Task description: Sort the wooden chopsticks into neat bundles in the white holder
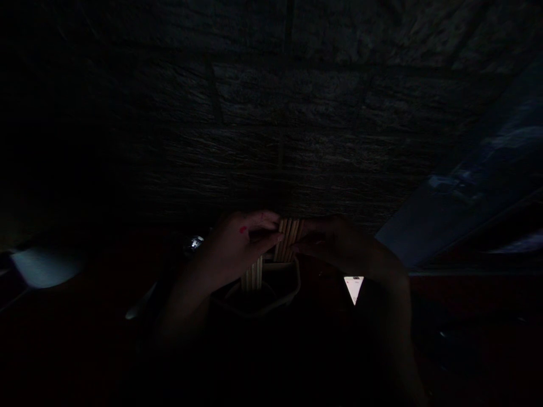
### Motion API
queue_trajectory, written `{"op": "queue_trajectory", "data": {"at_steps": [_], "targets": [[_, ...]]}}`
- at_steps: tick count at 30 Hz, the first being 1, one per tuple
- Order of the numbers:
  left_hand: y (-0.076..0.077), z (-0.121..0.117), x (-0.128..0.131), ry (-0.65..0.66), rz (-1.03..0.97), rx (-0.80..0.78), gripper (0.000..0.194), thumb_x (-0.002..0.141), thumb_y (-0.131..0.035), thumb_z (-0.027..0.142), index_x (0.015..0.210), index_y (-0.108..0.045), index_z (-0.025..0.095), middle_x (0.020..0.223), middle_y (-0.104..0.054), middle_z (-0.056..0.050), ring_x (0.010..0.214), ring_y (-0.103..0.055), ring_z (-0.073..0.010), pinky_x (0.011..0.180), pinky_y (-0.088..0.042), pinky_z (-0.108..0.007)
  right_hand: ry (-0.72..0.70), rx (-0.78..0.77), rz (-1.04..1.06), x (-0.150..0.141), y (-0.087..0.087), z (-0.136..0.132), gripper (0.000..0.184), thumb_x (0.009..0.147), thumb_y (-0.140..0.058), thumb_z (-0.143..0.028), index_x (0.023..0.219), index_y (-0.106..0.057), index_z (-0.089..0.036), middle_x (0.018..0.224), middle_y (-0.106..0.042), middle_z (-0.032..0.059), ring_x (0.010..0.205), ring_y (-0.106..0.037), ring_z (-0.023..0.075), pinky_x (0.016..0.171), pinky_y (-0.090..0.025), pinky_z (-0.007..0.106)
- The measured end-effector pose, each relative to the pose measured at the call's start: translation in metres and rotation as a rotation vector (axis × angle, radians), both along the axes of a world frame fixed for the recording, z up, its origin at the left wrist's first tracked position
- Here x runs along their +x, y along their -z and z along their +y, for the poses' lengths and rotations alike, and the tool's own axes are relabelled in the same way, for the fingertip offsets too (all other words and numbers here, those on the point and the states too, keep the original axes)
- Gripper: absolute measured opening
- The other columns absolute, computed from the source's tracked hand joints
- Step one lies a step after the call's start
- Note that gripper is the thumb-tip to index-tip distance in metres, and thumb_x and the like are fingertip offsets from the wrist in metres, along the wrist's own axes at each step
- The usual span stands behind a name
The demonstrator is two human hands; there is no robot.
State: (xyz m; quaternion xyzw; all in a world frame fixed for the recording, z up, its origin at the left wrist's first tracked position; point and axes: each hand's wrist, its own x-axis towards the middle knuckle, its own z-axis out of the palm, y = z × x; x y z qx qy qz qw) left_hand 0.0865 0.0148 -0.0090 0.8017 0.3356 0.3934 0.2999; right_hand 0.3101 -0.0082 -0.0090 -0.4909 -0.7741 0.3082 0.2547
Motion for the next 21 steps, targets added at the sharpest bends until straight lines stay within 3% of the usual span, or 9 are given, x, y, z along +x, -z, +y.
{"op": "queue_trajectory", "data": {"at_steps": [8,21], "targets": [[0.0007,0.0008,-0.0009,0.028,0.007,-0.057,0.017,0.084,-0.068,0.022,0.101,-0.070,0.020,0.101,-0.077,0.000,0.094,-0.072,-0.0128,0.084,-0.056,-0.022,-0.039,-0.117,0.111,-0.0036,-0.0028,-0.0016,0.023,0.085,-0.068,-0.033,0.107,-0.072,-0.031,0.099,-0.076,-0.0014,0.093,-0.072,0.0193,0.079,-0.056,0.030],[-0.0047,-0.0029,0.0003,-0.019,0.004,-0.074,0.019,0.083,-0.069,0.020,0.102,-0.070,0.019,0.102,-0.077,-0.002,0.094,-0.072,-0.0163,0.085,-0.059,-0.027,-0.065,-0.077,0.199,-0.0059,-0.0043,-0.0039,0.023,0.085,-0.068,-0.030,0.108,-0.071,-0.030,0.103,-0.076,-0.0008,0.095,-0.072,0.0179,0.082,-0.057,0.029]]}}
